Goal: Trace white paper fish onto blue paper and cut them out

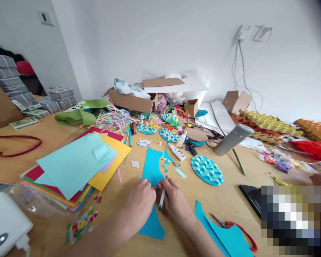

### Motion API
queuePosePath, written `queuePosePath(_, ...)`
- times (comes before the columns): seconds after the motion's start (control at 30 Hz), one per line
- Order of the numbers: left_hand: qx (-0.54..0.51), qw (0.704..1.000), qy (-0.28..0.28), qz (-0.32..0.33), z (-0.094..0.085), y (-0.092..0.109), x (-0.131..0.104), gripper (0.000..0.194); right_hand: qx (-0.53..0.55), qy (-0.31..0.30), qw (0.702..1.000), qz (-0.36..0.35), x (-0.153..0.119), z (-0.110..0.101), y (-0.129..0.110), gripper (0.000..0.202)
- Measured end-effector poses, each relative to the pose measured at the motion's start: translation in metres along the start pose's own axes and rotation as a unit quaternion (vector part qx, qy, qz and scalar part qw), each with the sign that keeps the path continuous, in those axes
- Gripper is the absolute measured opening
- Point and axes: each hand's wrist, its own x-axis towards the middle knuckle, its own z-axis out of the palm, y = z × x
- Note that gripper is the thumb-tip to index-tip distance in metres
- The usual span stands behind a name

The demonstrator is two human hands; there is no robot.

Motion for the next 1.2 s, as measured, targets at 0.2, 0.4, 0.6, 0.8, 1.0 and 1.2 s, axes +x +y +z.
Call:
queuePosePath(0.2, 0.03, 0.996, 0.044, -0.073, 0.022, 0.019, -0.021, 0.037, 0.01, -0.009, 1.0, 0.006, 0.001, 0.001, 0.001, 0.016)
queuePosePath(0.4, -0.019, 0.991, 0.086, -0.104, 0.038, 0.023, -0.029, 0.045, 0.036, -0.033, 0.999, 0.017, 0.004, -0.004, -0.001, 0.017)
queuePosePath(0.6, -0.021, 0.987, 0.118, -0.105, 0.052, 0.026, -0.032, 0.054, 0.103, -0.066, 0.992, 0.036, 0.017, -0.016, -0.005, 0.023)
queuePosePath(0.8, -0.011, 0.983, 0.156, -0.1, 0.063, 0.028, -0.032, 0.057, 0.267, -0.074, 0.958, 0.076, 0.041, -0.012, -0.023, 0.039)
queuePosePath(1.0, -0.004, 0.982, 0.152, -0.116, 0.057, 0.03, -0.031, 0.057, 0.28, -0.042, 0.951, 0.123, 0.062, 0.019, -0.034, 0.053)
queuePosePath(1.2, -0.004, 0.983, 0.142, -0.113, 0.045, 0.03, -0.03, 0.053, 0.256, -0.019, 0.958, 0.125, 0.057, 0.037, -0.025, 0.042)
